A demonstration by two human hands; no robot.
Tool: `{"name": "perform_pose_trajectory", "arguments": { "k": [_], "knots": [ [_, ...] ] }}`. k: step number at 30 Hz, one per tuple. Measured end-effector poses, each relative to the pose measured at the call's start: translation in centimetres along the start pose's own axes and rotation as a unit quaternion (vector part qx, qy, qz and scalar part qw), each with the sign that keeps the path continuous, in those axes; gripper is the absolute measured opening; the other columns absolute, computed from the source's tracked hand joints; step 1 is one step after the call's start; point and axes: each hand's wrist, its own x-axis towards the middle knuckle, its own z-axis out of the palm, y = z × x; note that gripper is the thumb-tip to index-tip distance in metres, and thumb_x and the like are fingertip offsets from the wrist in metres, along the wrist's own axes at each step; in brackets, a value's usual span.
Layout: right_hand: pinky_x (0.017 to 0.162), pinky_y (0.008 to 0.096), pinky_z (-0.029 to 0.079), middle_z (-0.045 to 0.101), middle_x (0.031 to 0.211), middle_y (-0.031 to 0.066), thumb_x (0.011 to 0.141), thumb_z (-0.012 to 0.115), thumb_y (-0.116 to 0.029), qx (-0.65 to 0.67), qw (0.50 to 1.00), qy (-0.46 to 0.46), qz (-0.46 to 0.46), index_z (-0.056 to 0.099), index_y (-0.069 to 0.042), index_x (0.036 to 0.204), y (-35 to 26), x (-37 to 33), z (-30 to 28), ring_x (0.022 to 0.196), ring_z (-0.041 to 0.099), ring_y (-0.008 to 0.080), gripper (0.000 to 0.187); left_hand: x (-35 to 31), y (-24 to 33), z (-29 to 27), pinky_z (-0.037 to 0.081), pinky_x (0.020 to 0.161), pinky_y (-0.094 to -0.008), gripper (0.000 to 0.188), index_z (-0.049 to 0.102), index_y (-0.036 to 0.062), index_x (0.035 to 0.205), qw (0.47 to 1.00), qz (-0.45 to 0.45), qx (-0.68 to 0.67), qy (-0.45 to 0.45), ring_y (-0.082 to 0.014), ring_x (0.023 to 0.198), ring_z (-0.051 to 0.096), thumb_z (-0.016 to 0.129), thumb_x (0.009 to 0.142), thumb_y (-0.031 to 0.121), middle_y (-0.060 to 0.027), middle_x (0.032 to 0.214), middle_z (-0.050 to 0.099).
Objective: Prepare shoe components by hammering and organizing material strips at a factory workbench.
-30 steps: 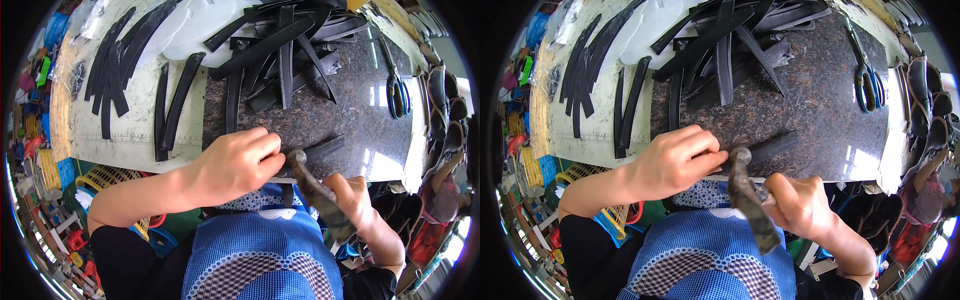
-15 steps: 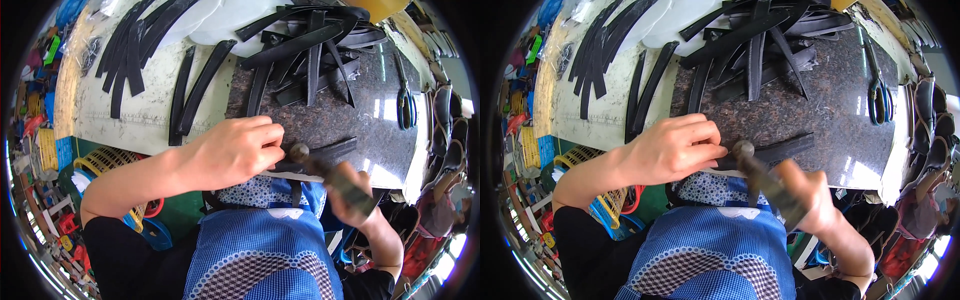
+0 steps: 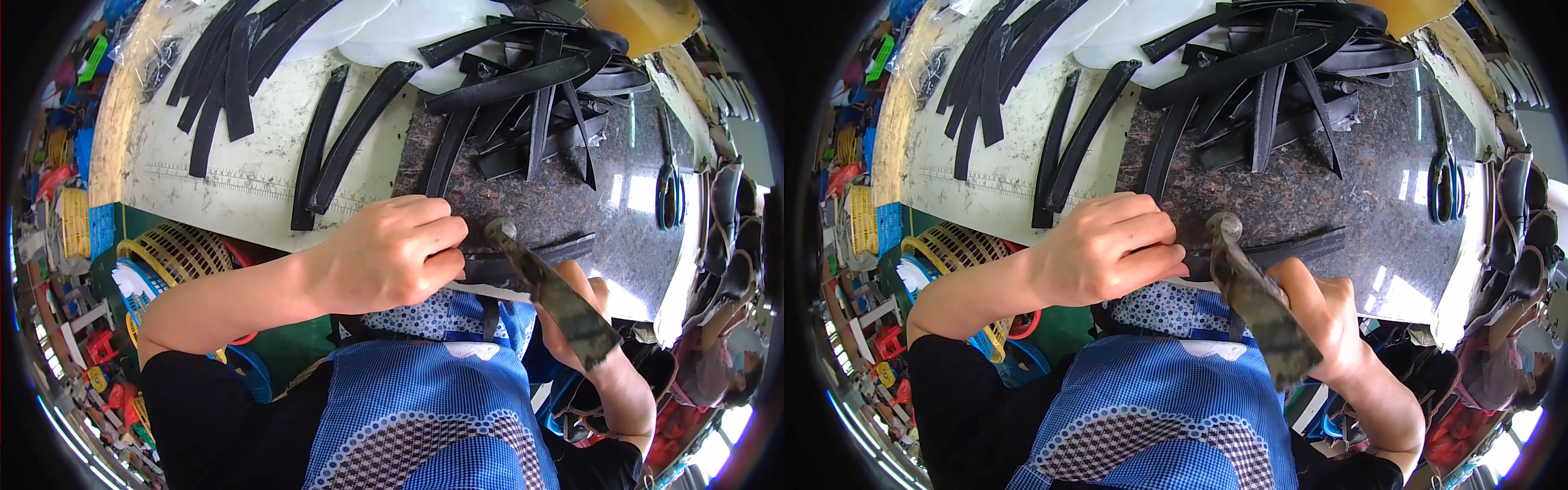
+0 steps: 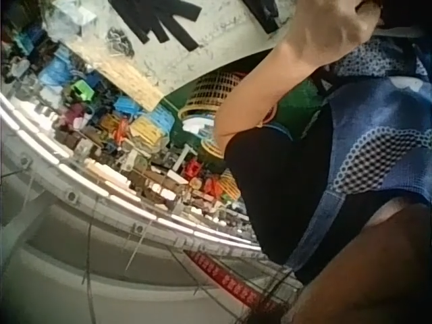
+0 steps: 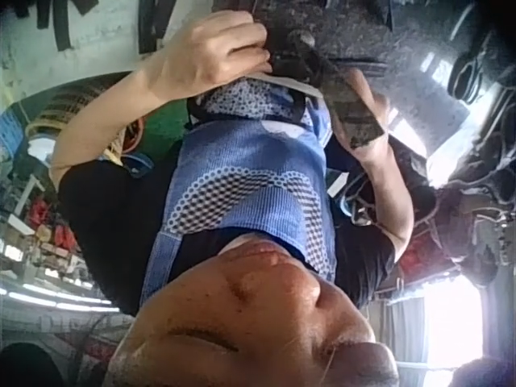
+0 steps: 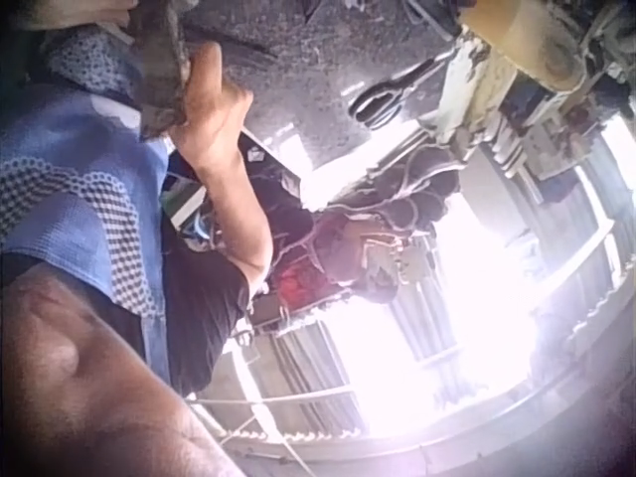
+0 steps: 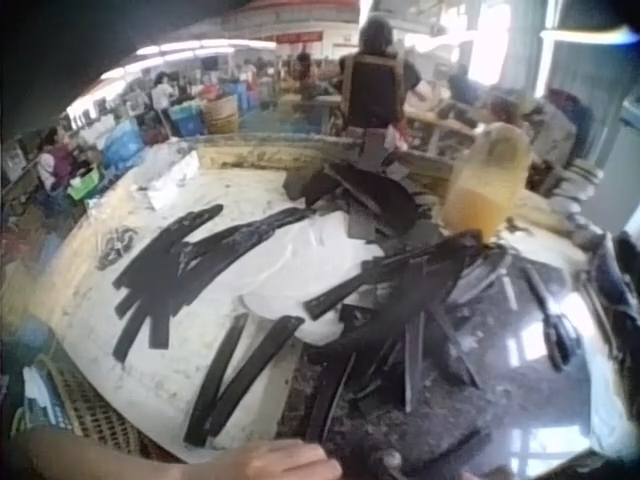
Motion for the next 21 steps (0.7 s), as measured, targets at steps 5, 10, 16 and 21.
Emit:
{"name": "perform_pose_trajectory", "arguments": {
  "k": [5,10,16,21],
  "knots": [
    [0.040,0.0352,0.051,0.062,0.063,0.0074,0.084,0.076,-0.013,0.064,0.998,0.000,0.018,0.060,0.002,0.093,0.0,0.4,0.1,0.048,0.066,0.0225,0.024,-0.5,0.1,0.5,0.050,0.059,-0.0296,0.017,0.067,0.0031,0.073,0.999,0.022,0.006,0.040,-0.0187,0.073,0.059,0.080,0.071,0.013,-0.0032,0.079,0.059],
    [0.042,0.0376,0.047,0.059,0.061,0.0101,0.088,0.069,-0.013,0.058,0.998,0.003,-0.014,0.056,0.000,0.093,-0.1,0.3,0.8,0.049,0.064,0.0261,0.019,-0.9,0.5,1.2,0.049,0.058,-0.0295,0.016,0.066,0.0030,0.071,0.996,0.024,0.022,0.078,-0.0182,0.072,0.058,0.078,0.069,0.014,-0.0025,0.077,0.058],
    [0.042,0.0369,0.046,0.056,0.058,0.0077,0.088,0.070,-0.012,0.053,0.998,-0.002,-0.038,0.055,0.000,0.090,-0.8,1.2,0.7,0.048,0.063,0.0247,0.020,-2.4,2.5,1.0,0.035,0.051,-0.0239,0.009,0.069,0.0081,0.078,0.992,0.029,0.103,0.060,-0.0097,0.061,0.053,0.069,0.071,0.014,0.0036,0.070,0.053],
    [0.042,0.0362,0.047,0.057,0.058,0.0071,0.087,0.070,-0.011,0.079,0.994,0.052,-0.046,0.054,-0.002,0.087,-0.8,1.2,1.2,0.049,0.064,0.0236,0.018,-3.5,4.0,2.1,0.039,0.049,-0.0221,0.022,0.074,0.0077,0.100,0.993,-0.025,0.118,0.000,-0.0076,0.051,0.054,0.068,0.080,0.015,0.0057,0.063,0.054]
  ]
}}
